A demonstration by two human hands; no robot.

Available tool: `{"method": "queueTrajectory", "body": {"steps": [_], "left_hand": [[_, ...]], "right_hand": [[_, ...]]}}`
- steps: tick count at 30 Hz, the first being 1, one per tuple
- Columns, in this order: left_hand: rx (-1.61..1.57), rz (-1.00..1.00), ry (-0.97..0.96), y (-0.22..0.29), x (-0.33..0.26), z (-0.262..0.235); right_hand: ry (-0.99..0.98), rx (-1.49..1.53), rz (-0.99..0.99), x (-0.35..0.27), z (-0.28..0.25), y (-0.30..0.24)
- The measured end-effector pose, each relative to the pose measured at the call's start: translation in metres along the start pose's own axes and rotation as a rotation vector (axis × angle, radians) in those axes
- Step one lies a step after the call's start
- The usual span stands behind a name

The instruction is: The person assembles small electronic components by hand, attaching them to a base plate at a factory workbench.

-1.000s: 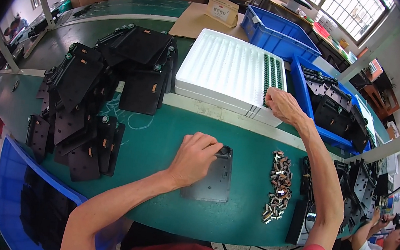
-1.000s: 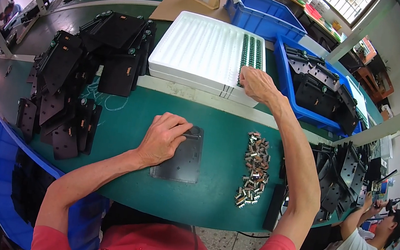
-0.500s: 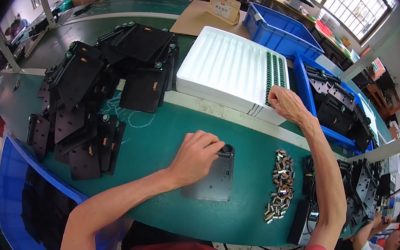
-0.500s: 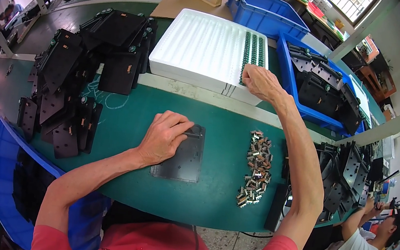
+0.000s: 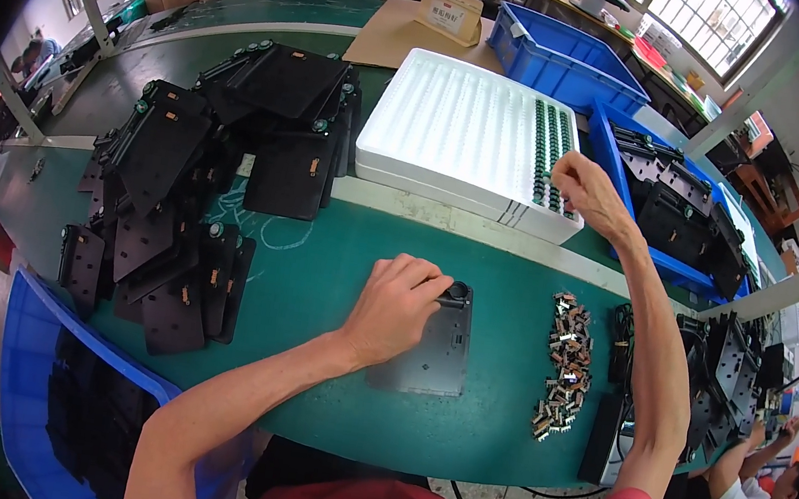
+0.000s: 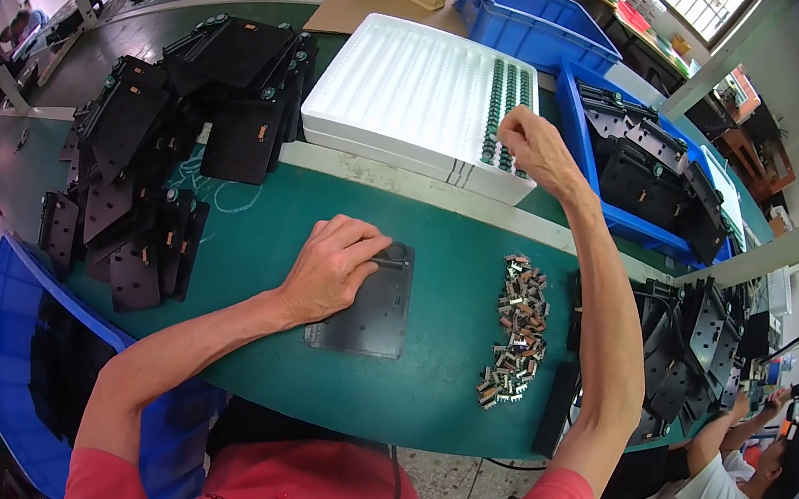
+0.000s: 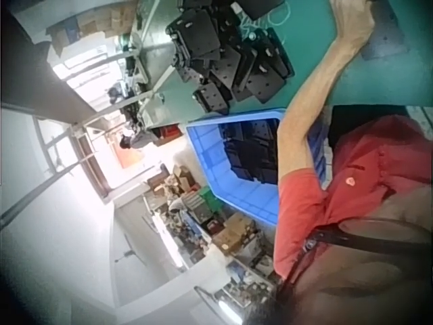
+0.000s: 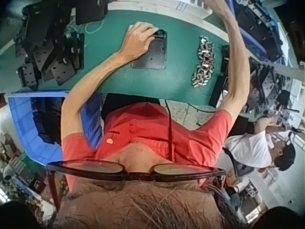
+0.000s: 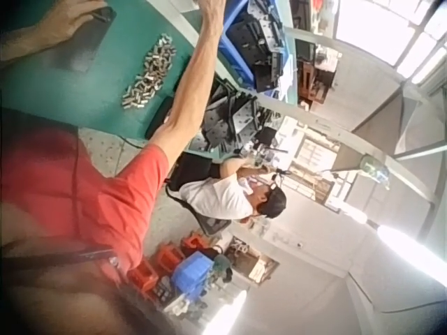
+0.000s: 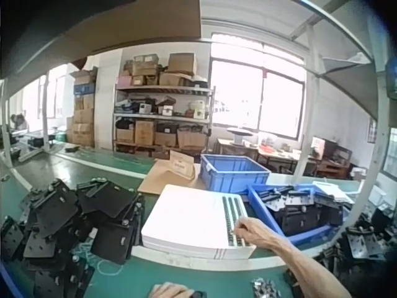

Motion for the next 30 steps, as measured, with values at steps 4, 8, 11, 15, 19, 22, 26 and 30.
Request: {"method": "queueTrajectory", "body": {"steps": [4, 8, 11, 15, 19, 22, 26, 30], "left_hand": [[0.01, 0.007, 0.002, 0.001, 0.0, -0.001], [-0.001, 0.024, 0.023, 0.002, -0.001, 0.001], [-0.031, 0.013, 0.042, 0.001, -0.002, 0.001], [-0.085, -0.023, 0.086, -0.007, -0.009, -0.007], [-0.154, -0.028, 0.071, 0.0, -0.018, -0.011], [-0.193, -0.09, 0.011, 0.0, -0.026, -0.013], [-0.186, -0.08, -0.016, 0.003, -0.03, -0.014], [-0.135, -0.05, -0.009, 0.006, -0.031, -0.015]], "right_hand": [[0.058, 0.254, 0.043, -0.002, -0.009, -0.004], [0.045, 0.541, 0.107, -0.019, 0.007, -0.034], [-0.021, 0.68, 0.086, -0.04, 0.036, -0.058], [-0.074, 0.773, 0.117, -0.078, 0.076, -0.075], [-0.061, 0.909, 0.164, -0.119, 0.099, -0.064], [-0.043, 0.977, 0.222, -0.141, 0.114, -0.053], [-0.015, 0.998, 0.23, -0.159, 0.123, -0.044], [0.012, 0.911, 0.213, -0.167, 0.124, -0.042]]}}
Point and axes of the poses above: each hand's wrist, its own x-axis towards the middle knuckle, its own z-axis out of the palm, y = z × x, the point moved 9 cm from there along x, towards the middle knuckle, and after that the axes turned 2 degrees about y, right-handed, at the moved point
